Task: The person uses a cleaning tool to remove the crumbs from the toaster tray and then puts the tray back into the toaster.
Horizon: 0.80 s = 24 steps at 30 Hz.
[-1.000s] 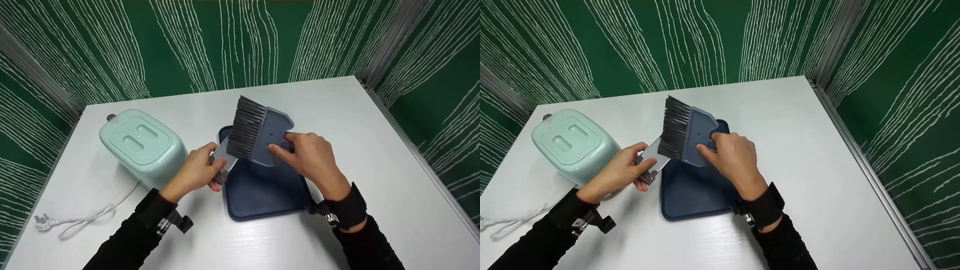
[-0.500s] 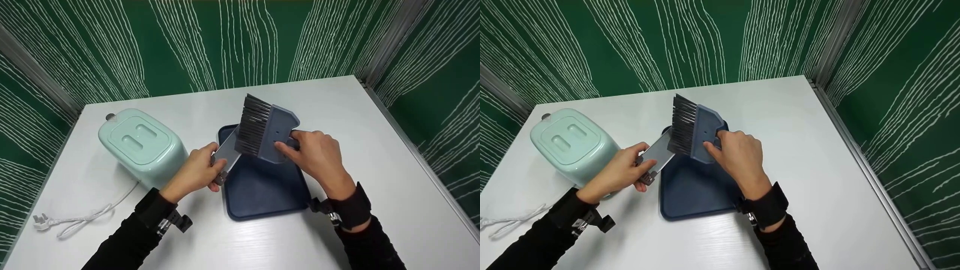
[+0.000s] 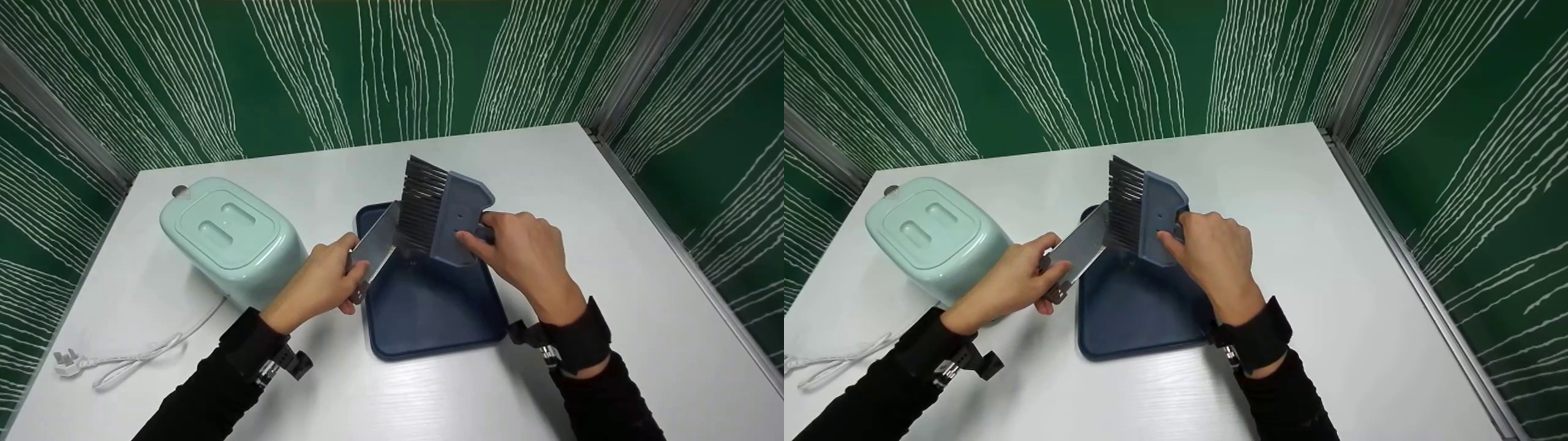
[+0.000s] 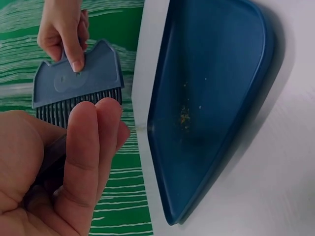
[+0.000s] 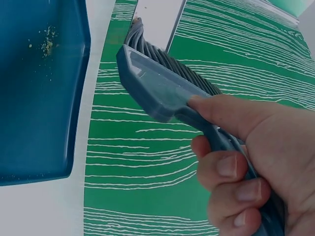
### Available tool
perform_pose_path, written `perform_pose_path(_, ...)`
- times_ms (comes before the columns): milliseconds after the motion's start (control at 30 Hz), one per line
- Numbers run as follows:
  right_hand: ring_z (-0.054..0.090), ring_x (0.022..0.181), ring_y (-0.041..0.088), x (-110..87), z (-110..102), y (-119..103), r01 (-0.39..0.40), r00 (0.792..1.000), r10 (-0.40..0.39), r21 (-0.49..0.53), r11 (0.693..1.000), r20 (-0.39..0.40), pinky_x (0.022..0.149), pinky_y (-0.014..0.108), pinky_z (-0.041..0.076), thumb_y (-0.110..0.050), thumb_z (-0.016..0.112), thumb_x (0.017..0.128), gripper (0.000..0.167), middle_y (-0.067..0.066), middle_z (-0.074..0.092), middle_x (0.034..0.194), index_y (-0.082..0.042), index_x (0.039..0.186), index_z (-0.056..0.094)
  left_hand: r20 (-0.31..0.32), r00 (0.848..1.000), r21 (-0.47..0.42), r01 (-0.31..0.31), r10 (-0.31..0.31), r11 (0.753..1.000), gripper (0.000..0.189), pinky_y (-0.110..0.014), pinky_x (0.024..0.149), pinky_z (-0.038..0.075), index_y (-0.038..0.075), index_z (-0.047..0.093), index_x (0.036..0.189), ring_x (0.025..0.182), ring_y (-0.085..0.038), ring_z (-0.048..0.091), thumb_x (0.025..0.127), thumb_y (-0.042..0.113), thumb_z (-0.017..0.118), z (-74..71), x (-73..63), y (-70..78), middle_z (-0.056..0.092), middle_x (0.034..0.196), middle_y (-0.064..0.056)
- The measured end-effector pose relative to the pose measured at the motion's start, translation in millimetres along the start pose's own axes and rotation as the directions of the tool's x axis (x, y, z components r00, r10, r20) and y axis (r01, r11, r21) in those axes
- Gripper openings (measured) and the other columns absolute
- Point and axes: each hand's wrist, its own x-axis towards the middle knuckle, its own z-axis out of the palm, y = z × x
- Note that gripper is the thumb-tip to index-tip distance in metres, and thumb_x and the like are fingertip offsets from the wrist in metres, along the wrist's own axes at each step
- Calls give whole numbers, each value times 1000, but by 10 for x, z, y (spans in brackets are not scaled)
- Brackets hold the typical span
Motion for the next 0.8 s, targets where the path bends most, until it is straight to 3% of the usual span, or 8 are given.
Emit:
perform_pose_path(500, 46, 52, 20, -4, -85, 83, -32, 999, 32, 0, 1000, 23, 47, 32, 24, -48, 79, 95, 51, -4, 39, 55, -18, 65, 51, -3, 995, 127, -99, 100, 987, 4, -28, 50, 53, 10, 55, 109, 44, -6, 65, 109, 13, 58, 27, -25, -11, 70, 68, -1)
perform_pose_path(667, 47, 52, 21, -6, -131, 115, -44, 999, 44, 6, 999, -6, 47, 33, 24, -50, 78, 95, 51, -5, 39, 55, -18, 66, 53, -17, 995, 167, -96, 100, 981, 6, -28, 49, 53, 10, 53, 106, 43, -5, 64, 109, 13, 58, 31, -19, -23, 69, 67, -1)
perform_pose_path(800, 47, 52, 22, 0, -150, 110, -50, 998, 51, 32, 998, -45, 48, 34, 22, -53, 77, 96, 52, -5, 35, 56, -17, 67, 53, -18, 996, 149, -86, 89, 985, 6, -28, 50, 54, 10, 53, 108, 43, -6, 65, 109, 13, 58, 32, -14, -38, 70, 68, -2)
